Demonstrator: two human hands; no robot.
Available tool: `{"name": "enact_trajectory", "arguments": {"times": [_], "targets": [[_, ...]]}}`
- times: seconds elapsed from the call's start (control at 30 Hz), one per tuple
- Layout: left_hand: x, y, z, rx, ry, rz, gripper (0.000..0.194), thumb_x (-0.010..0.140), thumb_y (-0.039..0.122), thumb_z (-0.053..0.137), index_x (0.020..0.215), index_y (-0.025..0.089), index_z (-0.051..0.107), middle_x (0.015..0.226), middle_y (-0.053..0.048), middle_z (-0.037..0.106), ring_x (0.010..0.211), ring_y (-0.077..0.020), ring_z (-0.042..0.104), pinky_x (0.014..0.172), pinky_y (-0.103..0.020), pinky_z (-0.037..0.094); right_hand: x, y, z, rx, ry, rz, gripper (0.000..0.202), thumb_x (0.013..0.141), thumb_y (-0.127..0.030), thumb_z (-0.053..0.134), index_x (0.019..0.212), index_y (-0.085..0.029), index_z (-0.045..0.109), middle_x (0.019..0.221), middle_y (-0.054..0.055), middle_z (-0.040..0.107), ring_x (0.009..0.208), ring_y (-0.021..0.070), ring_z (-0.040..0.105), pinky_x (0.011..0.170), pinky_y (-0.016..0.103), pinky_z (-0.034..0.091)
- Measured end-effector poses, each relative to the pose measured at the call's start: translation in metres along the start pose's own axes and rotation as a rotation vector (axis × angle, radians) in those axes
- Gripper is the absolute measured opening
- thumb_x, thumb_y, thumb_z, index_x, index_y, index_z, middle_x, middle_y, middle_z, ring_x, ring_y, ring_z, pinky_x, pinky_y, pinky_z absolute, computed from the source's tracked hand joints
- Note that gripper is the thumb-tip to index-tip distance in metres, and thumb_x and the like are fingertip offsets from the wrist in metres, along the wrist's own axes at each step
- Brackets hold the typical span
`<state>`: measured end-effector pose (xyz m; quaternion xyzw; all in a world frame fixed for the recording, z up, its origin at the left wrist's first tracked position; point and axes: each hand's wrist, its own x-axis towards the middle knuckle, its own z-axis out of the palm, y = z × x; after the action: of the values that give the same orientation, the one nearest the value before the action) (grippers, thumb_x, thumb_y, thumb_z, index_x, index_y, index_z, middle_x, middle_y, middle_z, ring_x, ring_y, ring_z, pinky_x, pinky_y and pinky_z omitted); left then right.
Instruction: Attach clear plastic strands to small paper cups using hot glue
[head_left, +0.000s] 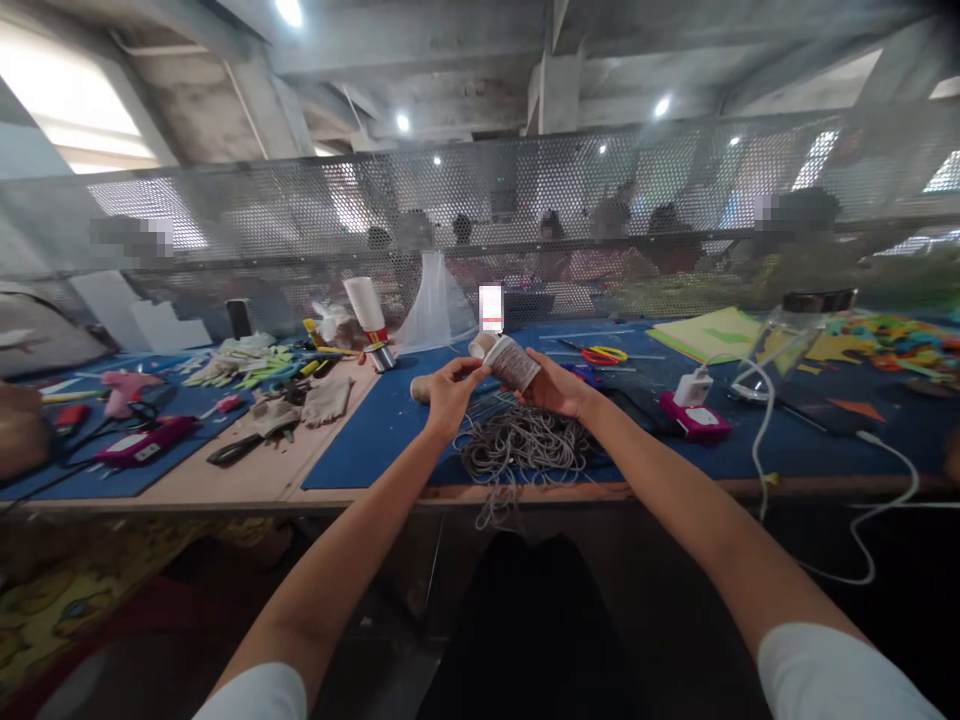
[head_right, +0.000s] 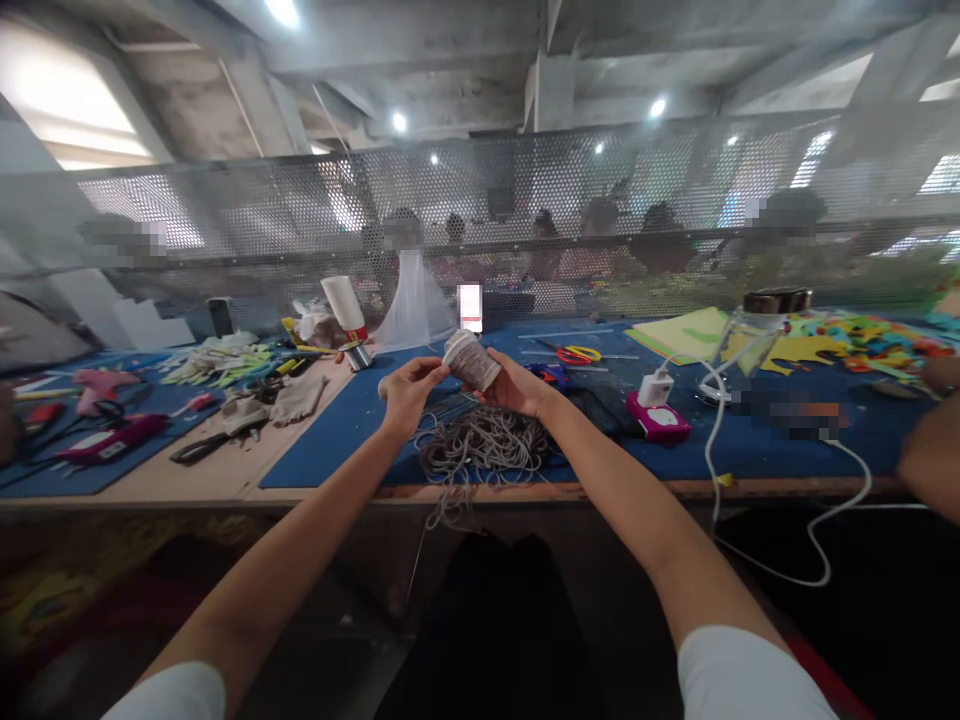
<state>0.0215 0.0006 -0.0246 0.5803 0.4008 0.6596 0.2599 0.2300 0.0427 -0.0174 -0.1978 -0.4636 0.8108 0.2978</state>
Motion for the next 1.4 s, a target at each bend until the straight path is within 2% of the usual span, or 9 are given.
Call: {"name": "enact_trajectory", "arguments": {"times": [0.17, 0.33, 0.5, 0.6, 0.7, 0.87, 1.07, 1.3, 1.4], "targets": [[-0.006, 0.000, 0.002, -0.028, -0.100, -0.001, 0.023, 0.074, 0.037, 0.081, 0.084, 0.018, 0.073, 0.072, 0.001, 0.069, 0.067, -0.0130, 0.064, 0.066, -0.025, 0.051, 0.002, 0.000, -0.003, 0.037, 0.027, -0.026, 0.046, 0.098, -0.054, 0.046, 0.114, -0.016, 0.065, 0.088, 0.010, 0.075, 0.072, 0.0168, 0.070, 0.058, 0.023, 0.057], [-0.010, 0.005, 0.005, -0.027, -0.093, 0.017, 0.025, 0.075, 0.033, 0.081, 0.094, 0.019, 0.073, 0.078, -0.001, 0.071, 0.069, -0.0136, 0.066, 0.067, -0.025, 0.053, -0.001, -0.005, -0.004, 0.018, 0.040, -0.090, 0.042, 0.099, -0.052, 0.045, 0.109, -0.016, 0.065, 0.091, 0.010, 0.076, 0.076, 0.0170, 0.070, 0.058, 0.023, 0.056], [-0.013, 0.013, 0.005, 0.135, -0.064, 0.235, 0.013, 0.080, 0.025, 0.076, 0.092, 0.019, 0.074, 0.100, -0.005, 0.072, 0.086, -0.0166, 0.069, 0.071, -0.026, 0.055, -0.004, -0.006, -0.007, -0.021, 0.034, -0.109, 0.042, 0.099, -0.051, 0.044, 0.106, -0.017, 0.066, 0.085, 0.009, 0.075, 0.069, 0.0156, 0.066, 0.061, 0.025, 0.056], [-0.017, 0.016, 0.005, 0.241, -0.076, 0.391, 0.005, 0.083, 0.022, 0.074, 0.087, 0.019, 0.073, 0.099, -0.006, 0.073, 0.089, -0.0181, 0.070, 0.074, -0.029, 0.057, -0.004, -0.006, -0.010, -0.041, 0.067, -0.134, 0.038, 0.095, -0.052, 0.051, 0.103, -0.018, 0.067, 0.084, 0.007, 0.073, 0.067, 0.0155, 0.064, 0.059, 0.026, 0.055], [-0.022, 0.015, 0.005, 0.365, -0.072, 0.506, 0.004, 0.086, 0.019, 0.071, 0.089, 0.020, 0.074, 0.099, -0.007, 0.074, 0.093, -0.0191, 0.070, 0.084, -0.033, 0.057, -0.004, -0.005, -0.013, -0.062, 0.071, -0.138, 0.038, 0.092, -0.054, 0.056, 0.103, -0.019, 0.066, 0.085, 0.006, 0.072, 0.067, 0.0157, 0.063, 0.057, 0.027, 0.053], [-0.028, 0.006, 0.005, 0.489, -0.052, 0.595, 0.009, 0.090, 0.020, 0.067, 0.096, 0.021, 0.074, 0.102, -0.008, 0.075, 0.097, -0.0202, 0.070, 0.089, -0.037, 0.055, -0.004, -0.004, -0.014, -0.095, 0.069, -0.143, 0.037, 0.092, -0.055, 0.056, 0.103, -0.020, 0.064, 0.085, 0.003, 0.071, 0.067, 0.0150, 0.061, 0.057, 0.026, 0.051], [-0.029, 0.002, 0.006, 0.497, -0.037, 0.538, 0.007, 0.089, 0.025, 0.069, 0.093, 0.020, 0.073, 0.095, -0.006, 0.075, 0.088, -0.0195, 0.070, 0.083, -0.034, 0.055, -0.002, -0.004, -0.012, -0.128, 0.070, -0.097, 0.045, 0.095, -0.059, 0.048, 0.105, -0.018, 0.064, 0.084, 0.006, 0.073, 0.065, 0.0155, 0.062, 0.052, 0.023, 0.048], [-0.024, 0.000, 0.005, 0.354, 0.095, 0.302, 0.015, 0.087, 0.026, 0.069, 0.100, 0.021, 0.070, 0.092, -0.004, 0.073, 0.081, -0.0167, 0.069, 0.076, -0.028, 0.055, -0.003, -0.002, -0.004, -0.153, -0.001, -0.048, 0.056, 0.091, -0.065, 0.055, 0.121, -0.019, 0.064, 0.090, 0.010, 0.075, 0.071, 0.0175, 0.066, 0.064, 0.028, 0.056], [-0.022, 0.003, 0.004, 0.274, 0.144, 0.289, 0.016, 0.086, 0.024, 0.069, 0.101, 0.022, 0.067, 0.098, -0.003, 0.071, 0.083, -0.0155, 0.068, 0.074, -0.027, 0.055, -0.003, 0.001, 0.001, -0.158, -0.007, -0.049, 0.059, 0.090, -0.065, 0.057, 0.121, -0.016, 0.066, 0.095, 0.012, 0.075, 0.074, 0.0178, 0.067, 0.069, 0.028, 0.058]]}}
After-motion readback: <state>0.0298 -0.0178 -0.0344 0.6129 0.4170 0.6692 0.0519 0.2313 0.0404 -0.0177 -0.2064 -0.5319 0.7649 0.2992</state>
